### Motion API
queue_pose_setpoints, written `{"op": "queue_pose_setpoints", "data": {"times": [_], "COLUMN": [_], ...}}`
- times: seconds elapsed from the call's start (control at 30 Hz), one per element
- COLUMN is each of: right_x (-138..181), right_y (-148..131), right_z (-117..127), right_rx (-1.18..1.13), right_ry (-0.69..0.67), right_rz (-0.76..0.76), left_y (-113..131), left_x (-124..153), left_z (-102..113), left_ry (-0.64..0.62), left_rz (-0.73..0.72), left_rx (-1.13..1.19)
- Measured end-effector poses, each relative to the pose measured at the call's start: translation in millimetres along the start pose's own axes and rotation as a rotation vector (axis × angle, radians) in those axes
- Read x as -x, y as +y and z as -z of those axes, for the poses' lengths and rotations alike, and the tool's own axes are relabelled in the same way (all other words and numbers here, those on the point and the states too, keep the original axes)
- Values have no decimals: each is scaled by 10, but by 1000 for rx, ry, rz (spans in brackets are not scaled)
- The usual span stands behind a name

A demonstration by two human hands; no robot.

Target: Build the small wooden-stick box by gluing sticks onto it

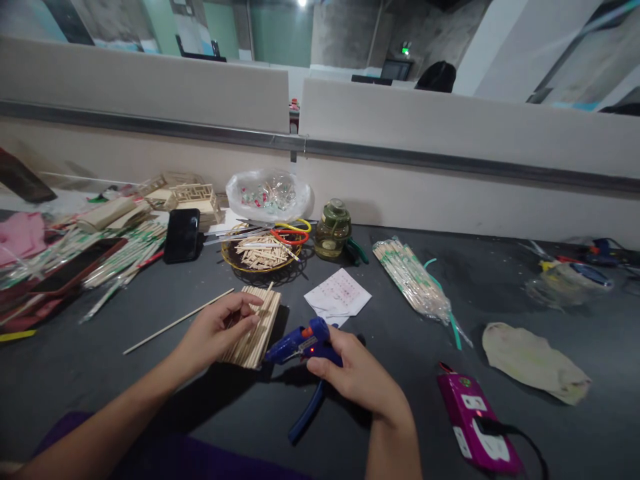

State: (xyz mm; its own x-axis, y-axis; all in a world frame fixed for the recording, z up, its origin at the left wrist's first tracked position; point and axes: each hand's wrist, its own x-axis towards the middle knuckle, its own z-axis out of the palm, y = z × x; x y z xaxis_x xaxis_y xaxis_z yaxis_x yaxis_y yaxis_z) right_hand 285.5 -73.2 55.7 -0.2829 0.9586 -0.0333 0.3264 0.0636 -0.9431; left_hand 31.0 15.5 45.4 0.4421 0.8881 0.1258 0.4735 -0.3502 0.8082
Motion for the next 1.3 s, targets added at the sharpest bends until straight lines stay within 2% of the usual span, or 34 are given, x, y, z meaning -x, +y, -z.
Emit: {"op": "queue_pose_setpoints", "data": {"times": [0.2,0.33,0.4,0.6,0.67,0.87,0.97,1.1,1.17,1.23,1.3], "right_x": [4,55,68,6,-33,-147,-169,-138,-119,-131,-196], "right_y": [-16,10,57,320,382,511,639,714,644,510,345], "right_z": [3,42,82,220,238,237,262,292,272,206,86], "right_rx": [-9,-99,-160,-282,-284,-389,-224,338,598,734,660], "right_ry": [2,61,172,743,810,877,924,947,1021,1126,1124], "right_rz": [-7,-70,-112,-248,-285,-299,-323,-492,-553,-495,-334], "left_y": [-4,17,31,79,92,95,88,103,121,139,148], "left_x": [7,12,15,27,30,42,47,48,47,46,46], "left_z": [-23,-39,-41,-34,-38,-69,-81,-79,-73,-68,-67], "left_ry": [0,-13,-18,-31,-30,-23,-17,-33,-37,-41,-50], "left_rz": [-14,-29,-38,-38,-39,-49,-56,-62,-61,-62,-66], "left_rx": [-16,-45,-60,-98,-103,-107,-111,-146,-164,-176,-183]}}
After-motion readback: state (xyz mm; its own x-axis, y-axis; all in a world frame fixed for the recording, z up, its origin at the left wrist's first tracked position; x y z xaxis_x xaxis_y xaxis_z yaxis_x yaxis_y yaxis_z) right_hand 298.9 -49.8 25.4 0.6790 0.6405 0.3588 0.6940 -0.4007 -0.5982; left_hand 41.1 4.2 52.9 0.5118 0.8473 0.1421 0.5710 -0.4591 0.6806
